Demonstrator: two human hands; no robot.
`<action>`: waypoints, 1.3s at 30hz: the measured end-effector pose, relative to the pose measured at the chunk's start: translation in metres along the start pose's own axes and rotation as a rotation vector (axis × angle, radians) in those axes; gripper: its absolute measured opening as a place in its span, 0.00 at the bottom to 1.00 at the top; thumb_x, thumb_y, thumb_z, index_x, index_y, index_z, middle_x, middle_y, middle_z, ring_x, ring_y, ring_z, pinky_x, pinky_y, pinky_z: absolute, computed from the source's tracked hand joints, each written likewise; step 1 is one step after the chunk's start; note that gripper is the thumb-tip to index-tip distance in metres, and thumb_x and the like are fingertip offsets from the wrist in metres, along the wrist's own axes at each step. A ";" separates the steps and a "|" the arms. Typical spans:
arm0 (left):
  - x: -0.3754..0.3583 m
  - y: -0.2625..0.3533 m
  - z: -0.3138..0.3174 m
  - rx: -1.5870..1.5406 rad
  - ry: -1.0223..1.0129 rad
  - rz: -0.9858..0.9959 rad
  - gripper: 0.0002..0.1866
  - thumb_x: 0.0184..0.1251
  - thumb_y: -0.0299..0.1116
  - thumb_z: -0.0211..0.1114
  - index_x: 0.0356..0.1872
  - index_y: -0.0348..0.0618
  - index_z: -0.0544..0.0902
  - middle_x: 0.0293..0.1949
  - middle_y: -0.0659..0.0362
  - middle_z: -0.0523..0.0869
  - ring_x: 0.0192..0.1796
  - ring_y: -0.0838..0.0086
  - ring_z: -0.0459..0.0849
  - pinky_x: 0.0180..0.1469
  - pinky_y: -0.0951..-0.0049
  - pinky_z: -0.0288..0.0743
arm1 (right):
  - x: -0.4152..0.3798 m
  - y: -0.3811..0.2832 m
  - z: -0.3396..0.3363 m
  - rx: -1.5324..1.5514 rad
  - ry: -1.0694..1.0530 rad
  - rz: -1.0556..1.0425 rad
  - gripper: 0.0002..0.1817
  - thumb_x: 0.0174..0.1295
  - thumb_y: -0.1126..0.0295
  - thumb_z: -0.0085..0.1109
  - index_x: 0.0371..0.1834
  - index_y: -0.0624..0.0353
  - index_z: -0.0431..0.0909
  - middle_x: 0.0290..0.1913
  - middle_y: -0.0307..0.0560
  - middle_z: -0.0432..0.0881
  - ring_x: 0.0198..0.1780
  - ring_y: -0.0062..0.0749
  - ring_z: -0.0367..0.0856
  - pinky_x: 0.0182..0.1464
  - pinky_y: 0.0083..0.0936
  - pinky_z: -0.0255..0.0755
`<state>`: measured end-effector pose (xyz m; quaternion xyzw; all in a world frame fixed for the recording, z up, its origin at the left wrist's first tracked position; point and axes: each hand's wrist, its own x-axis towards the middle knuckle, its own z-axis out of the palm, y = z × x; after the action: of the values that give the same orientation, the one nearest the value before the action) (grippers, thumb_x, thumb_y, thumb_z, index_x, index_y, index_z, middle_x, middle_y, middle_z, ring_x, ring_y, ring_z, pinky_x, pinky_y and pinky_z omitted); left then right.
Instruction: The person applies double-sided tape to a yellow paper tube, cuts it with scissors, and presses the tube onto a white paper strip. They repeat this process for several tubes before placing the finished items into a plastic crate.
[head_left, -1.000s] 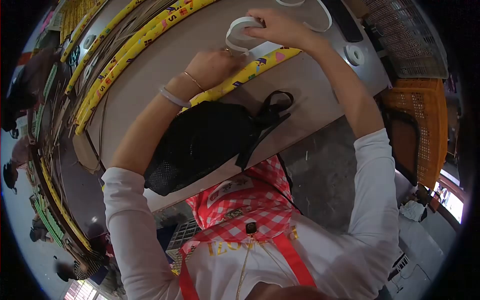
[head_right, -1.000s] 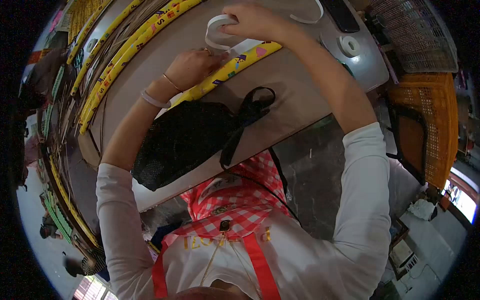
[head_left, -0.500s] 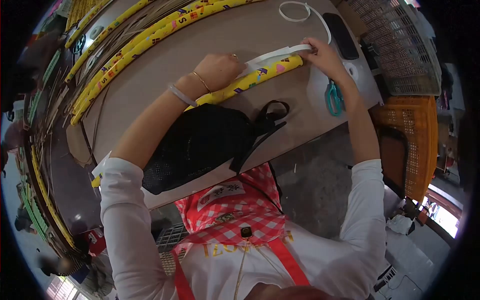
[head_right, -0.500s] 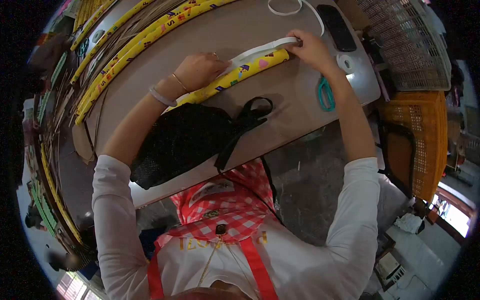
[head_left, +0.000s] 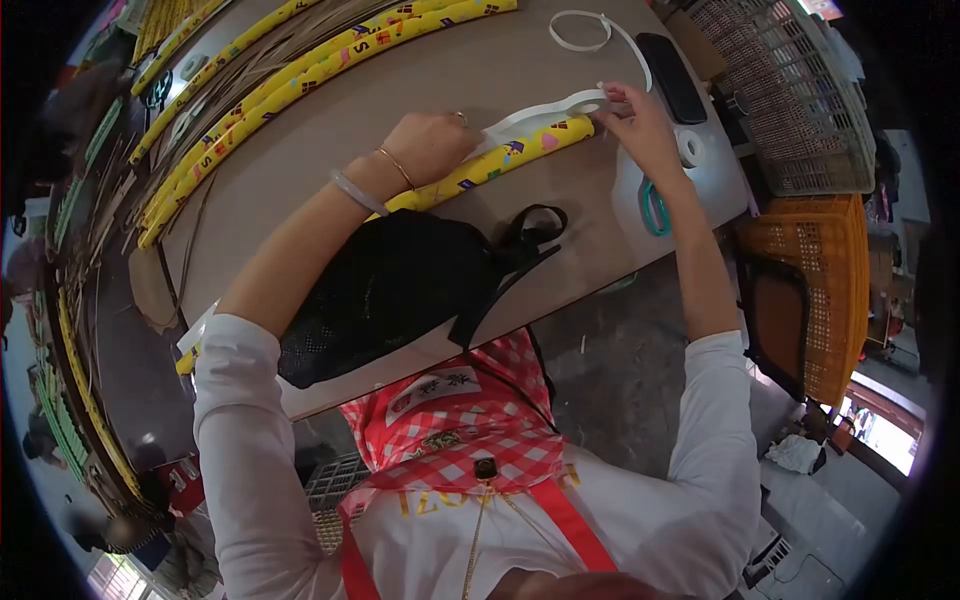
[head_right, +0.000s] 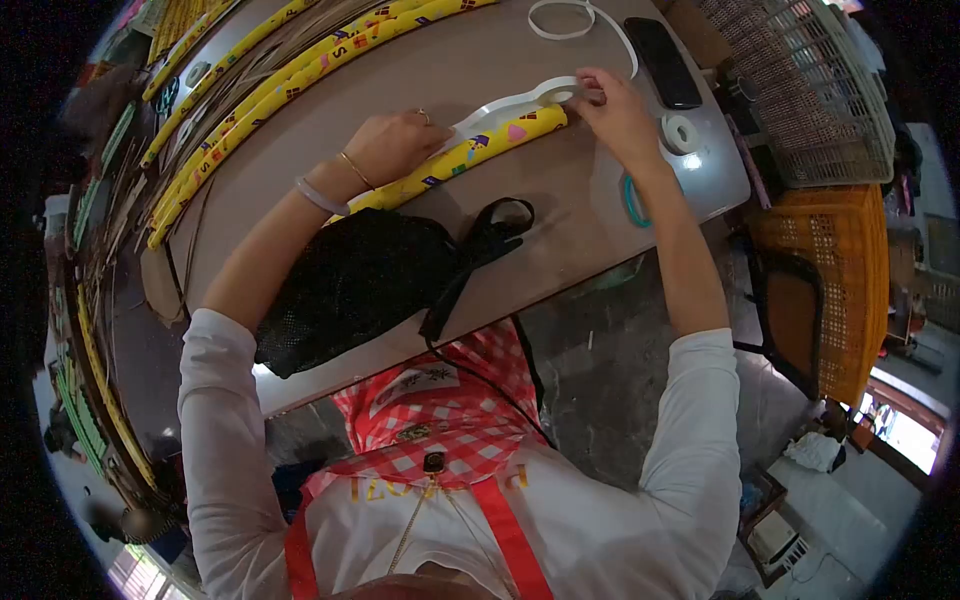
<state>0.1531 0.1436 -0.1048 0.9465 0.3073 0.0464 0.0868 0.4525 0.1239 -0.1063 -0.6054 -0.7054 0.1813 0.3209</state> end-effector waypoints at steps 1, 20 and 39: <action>0.000 0.000 0.000 -0.001 -0.008 -0.010 0.11 0.59 0.30 0.54 0.39 0.50 0.82 0.33 0.54 0.81 0.39 0.60 0.81 0.38 0.63 0.77 | -0.005 -0.004 -0.004 -0.002 0.002 0.001 0.19 0.53 0.69 0.63 0.49 0.57 0.74 0.45 0.47 0.78 0.41 0.33 0.80 0.41 0.26 0.73; 0.001 -0.004 0.005 -0.064 0.025 -0.022 0.11 0.62 0.34 0.54 0.42 0.53 0.83 0.37 0.59 0.80 0.43 0.66 0.80 0.42 0.67 0.77 | -0.126 0.002 -0.065 0.218 -0.135 0.618 0.30 0.51 0.63 0.61 0.55 0.67 0.67 0.42 0.47 0.77 0.39 0.32 0.78 0.47 0.24 0.69; -0.015 0.006 -0.006 -0.059 -0.025 -0.071 0.14 0.65 0.43 0.52 0.35 0.50 0.84 0.32 0.53 0.83 0.38 0.59 0.82 0.40 0.62 0.76 | 0.016 -0.130 -0.037 -0.523 -0.973 0.314 0.35 0.49 0.32 0.53 0.21 0.60 0.78 0.11 0.36 0.66 0.13 0.22 0.68 0.15 0.20 0.61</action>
<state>0.1432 0.1308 -0.0985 0.9326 0.3379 0.0407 0.1201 0.3806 0.1087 0.0084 -0.6091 -0.6949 0.3040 -0.2317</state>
